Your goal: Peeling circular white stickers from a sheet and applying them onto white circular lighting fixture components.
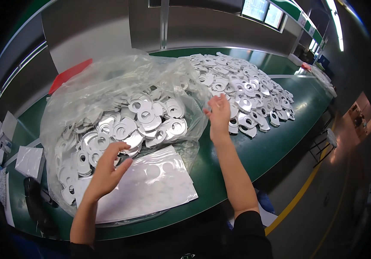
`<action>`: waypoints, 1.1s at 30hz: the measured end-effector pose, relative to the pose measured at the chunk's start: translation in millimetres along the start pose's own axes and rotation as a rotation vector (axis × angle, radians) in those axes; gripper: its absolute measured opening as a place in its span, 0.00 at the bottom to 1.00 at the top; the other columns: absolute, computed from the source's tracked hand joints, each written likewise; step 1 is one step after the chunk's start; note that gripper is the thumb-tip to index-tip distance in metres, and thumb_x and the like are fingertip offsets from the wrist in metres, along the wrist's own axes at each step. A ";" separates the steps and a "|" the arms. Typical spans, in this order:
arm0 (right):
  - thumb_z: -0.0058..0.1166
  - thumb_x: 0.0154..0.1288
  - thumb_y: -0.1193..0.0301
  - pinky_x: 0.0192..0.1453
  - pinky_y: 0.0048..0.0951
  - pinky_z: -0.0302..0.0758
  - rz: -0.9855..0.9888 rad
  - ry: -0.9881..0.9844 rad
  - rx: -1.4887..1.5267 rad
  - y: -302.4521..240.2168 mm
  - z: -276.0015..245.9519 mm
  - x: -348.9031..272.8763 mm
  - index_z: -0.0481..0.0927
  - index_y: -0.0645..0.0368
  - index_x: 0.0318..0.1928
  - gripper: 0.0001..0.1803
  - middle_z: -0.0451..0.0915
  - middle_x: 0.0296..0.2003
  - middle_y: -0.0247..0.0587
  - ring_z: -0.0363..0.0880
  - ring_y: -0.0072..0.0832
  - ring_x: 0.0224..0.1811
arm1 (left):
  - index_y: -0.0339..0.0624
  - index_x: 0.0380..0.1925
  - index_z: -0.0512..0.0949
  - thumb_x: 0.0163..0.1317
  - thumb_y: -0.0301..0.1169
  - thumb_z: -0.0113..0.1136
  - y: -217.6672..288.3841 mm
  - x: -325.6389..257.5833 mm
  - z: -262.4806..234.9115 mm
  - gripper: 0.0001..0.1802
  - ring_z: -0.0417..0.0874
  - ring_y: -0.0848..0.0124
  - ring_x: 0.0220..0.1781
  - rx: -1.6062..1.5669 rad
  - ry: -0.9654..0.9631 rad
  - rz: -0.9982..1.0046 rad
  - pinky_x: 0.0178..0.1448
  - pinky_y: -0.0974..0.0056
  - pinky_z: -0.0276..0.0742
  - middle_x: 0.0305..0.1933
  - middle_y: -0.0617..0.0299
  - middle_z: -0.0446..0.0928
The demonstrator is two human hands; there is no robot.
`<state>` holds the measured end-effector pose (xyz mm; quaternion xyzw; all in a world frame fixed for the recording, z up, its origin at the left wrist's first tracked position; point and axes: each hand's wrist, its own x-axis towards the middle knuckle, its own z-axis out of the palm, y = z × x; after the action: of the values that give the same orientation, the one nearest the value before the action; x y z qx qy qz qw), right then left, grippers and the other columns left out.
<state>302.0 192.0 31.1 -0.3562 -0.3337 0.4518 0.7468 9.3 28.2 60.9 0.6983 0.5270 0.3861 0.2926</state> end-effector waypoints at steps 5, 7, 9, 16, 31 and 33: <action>0.52 0.63 0.74 0.36 0.20 0.73 -0.158 -0.315 -0.416 11.2 29.1 -31.1 0.72 0.63 0.51 0.15 0.75 0.41 0.34 0.72 0.17 0.37 | 0.34 0.54 0.66 0.42 0.31 0.72 -2.4 -19.0 -34.2 0.38 0.70 0.50 0.54 0.776 0.139 -0.050 0.57 0.55 0.66 0.55 0.47 0.69; 0.54 0.62 0.76 0.34 0.18 0.71 -0.265 -0.401 -0.517 9.2 35.4 -45.8 0.76 0.62 0.43 0.09 0.77 0.32 0.30 0.73 0.15 0.32 | 0.33 0.54 0.66 0.41 0.31 0.72 -7.0 -23.2 -39.3 0.38 0.70 0.51 0.52 0.740 0.159 -0.103 0.54 0.55 0.68 0.54 0.48 0.69; 0.55 0.60 0.79 0.31 0.19 0.70 -0.425 -0.527 -0.688 3.4 42.9 -65.9 0.79 0.61 0.37 0.04 0.78 0.26 0.32 0.74 0.16 0.25 | 0.33 0.54 0.66 0.39 0.33 0.73 -15.2 -28.2 -38.2 0.41 0.70 0.51 0.50 0.686 0.171 -0.148 0.51 0.55 0.70 0.51 0.48 0.69; 0.57 0.54 0.82 0.31 0.24 0.74 -0.568 -1.051 -0.745 17.9 59.8 -117.0 0.80 0.61 0.36 0.08 0.79 0.28 0.41 0.78 0.28 0.27 | 0.34 0.49 0.68 0.40 0.33 0.73 -40.8 -27.7 -23.6 0.35 0.69 0.53 0.48 0.693 0.265 -0.137 0.51 0.56 0.70 0.48 0.48 0.67; 0.62 0.51 0.68 0.38 0.31 0.74 0.075 -1.623 -1.018 -30.3 55.4 -112.3 0.80 0.61 0.36 0.13 0.80 0.30 0.41 0.79 0.33 0.34 | 0.39 0.53 0.69 0.54 0.18 0.56 -14.8 -21.4 -39.6 0.24 0.70 0.68 0.29 0.265 0.679 -0.131 0.33 0.65 0.67 0.29 0.58 0.66; 0.63 0.49 0.69 0.40 0.32 0.74 0.089 -1.621 -1.075 -33.0 56.0 -118.5 0.80 0.61 0.35 0.13 0.80 0.31 0.40 0.79 0.35 0.35 | 0.40 0.58 0.67 0.55 0.17 0.56 -9.9 -23.5 -34.0 0.28 0.69 0.70 0.29 0.123 0.607 -0.163 0.33 0.67 0.67 0.29 0.59 0.66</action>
<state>226.7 85.6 67.0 -0.2427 -0.8946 0.3751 0.0106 -27.9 8.3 65.4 0.5231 0.6666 0.5196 0.1092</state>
